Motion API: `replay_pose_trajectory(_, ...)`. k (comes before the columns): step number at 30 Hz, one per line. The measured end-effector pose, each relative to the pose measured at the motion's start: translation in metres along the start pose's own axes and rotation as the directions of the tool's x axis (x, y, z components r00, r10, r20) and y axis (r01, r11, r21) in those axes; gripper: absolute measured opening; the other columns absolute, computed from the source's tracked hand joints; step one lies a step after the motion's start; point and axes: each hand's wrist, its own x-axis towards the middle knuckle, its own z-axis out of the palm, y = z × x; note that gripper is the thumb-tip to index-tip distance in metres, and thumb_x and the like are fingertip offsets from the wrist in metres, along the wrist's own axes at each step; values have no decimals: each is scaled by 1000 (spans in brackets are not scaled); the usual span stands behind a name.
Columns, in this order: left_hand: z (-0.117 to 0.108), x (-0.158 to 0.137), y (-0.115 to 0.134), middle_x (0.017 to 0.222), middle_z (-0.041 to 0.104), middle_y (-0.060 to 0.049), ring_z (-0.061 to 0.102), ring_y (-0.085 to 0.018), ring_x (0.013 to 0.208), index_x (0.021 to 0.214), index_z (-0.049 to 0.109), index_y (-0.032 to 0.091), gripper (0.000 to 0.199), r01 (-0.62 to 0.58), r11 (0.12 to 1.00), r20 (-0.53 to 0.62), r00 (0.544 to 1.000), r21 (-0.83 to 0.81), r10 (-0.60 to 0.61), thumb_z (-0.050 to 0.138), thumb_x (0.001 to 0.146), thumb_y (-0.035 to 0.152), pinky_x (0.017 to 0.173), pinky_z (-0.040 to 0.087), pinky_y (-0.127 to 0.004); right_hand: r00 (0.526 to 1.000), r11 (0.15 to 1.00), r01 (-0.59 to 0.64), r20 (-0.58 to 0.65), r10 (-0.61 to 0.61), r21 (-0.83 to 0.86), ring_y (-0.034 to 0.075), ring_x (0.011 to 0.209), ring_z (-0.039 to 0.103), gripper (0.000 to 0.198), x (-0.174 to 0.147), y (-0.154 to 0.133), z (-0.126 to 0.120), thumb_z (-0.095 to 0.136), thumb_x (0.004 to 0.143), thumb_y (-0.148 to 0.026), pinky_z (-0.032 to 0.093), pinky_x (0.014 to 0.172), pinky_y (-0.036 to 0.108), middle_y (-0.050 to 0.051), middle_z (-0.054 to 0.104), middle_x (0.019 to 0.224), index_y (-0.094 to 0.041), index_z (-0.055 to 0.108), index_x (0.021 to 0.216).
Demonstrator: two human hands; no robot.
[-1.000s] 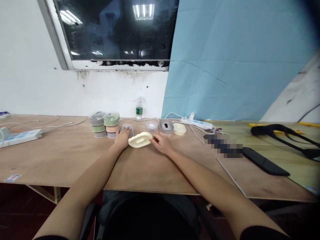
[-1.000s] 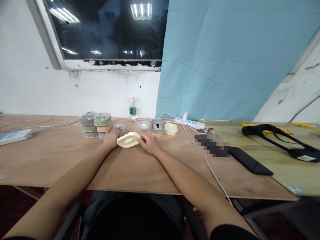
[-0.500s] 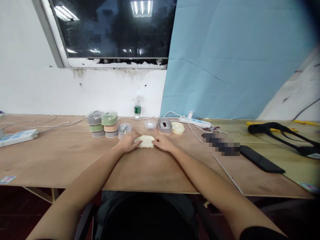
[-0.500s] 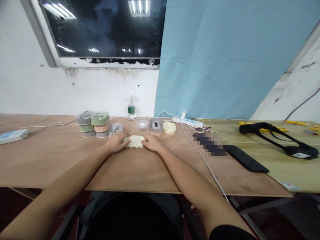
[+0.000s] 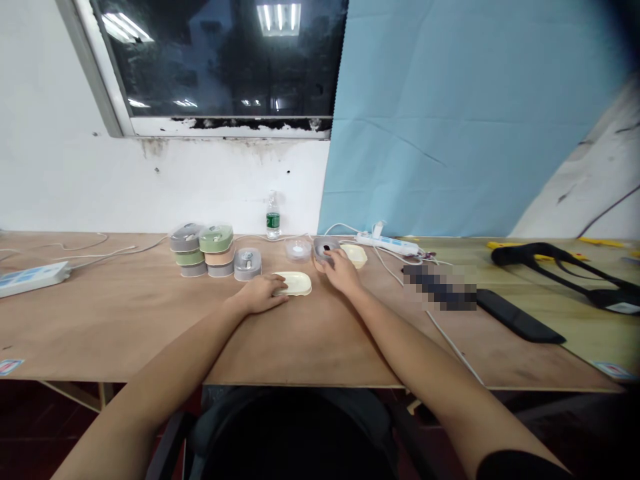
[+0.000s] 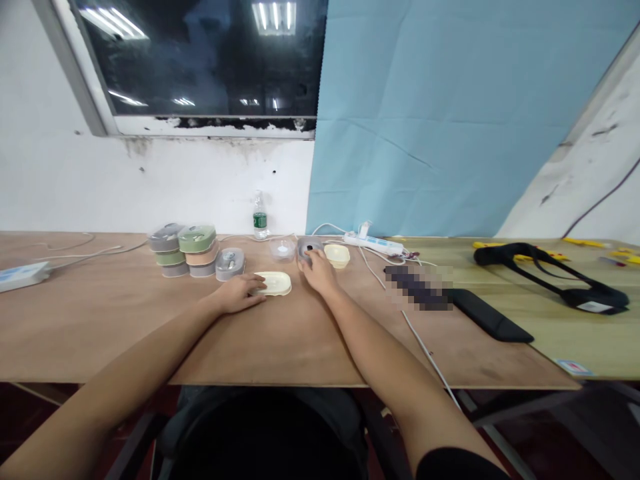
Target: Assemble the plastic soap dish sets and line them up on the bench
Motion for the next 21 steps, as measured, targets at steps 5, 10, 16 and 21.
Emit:
replay_pose_trajectory(5,-1,0,1,124,61,-11,56,-24,115,117,63,18,43,-8,1000,-15,1000,-10,8,49,89,47,100,42,-36,995,999,-26,91,30,-44,25,112,55,35,3,16,7,44,89,-23,42,93,35,12,58,123,-17,60,120)
replay_pose_trajectory(10,-2,0,1,123,62,-10,57,-24,114,118,62,19,42,-8,1000,-17,1000,-22,7,50,88,46,99,43,-37,998,998,-25,52,28,-64,23,98,59,26,4,16,7,46,87,-20,45,84,33,8,65,106,-20,68,101)
replay_pose_trajectory(16,-4,-1,2,119,64,-10,58,-24,112,117,61,19,42,-12,1000,-30,999,-15,12,50,88,46,97,45,-35,999,1000,-8,-52,7,-17,23,96,58,23,3,9,2,44,88,-21,45,83,33,9,64,102,-19,64,99)
replay_pose_trajectory(21,-3,-2,-1,123,60,-12,58,-24,111,124,56,16,47,18,1000,-48,999,-23,-19,51,87,46,97,45,-36,990,1000,16,-139,-12,26,24,102,56,25,1,-2,-4,39,90,-23,43,87,35,10,62,106,-19,61,101)
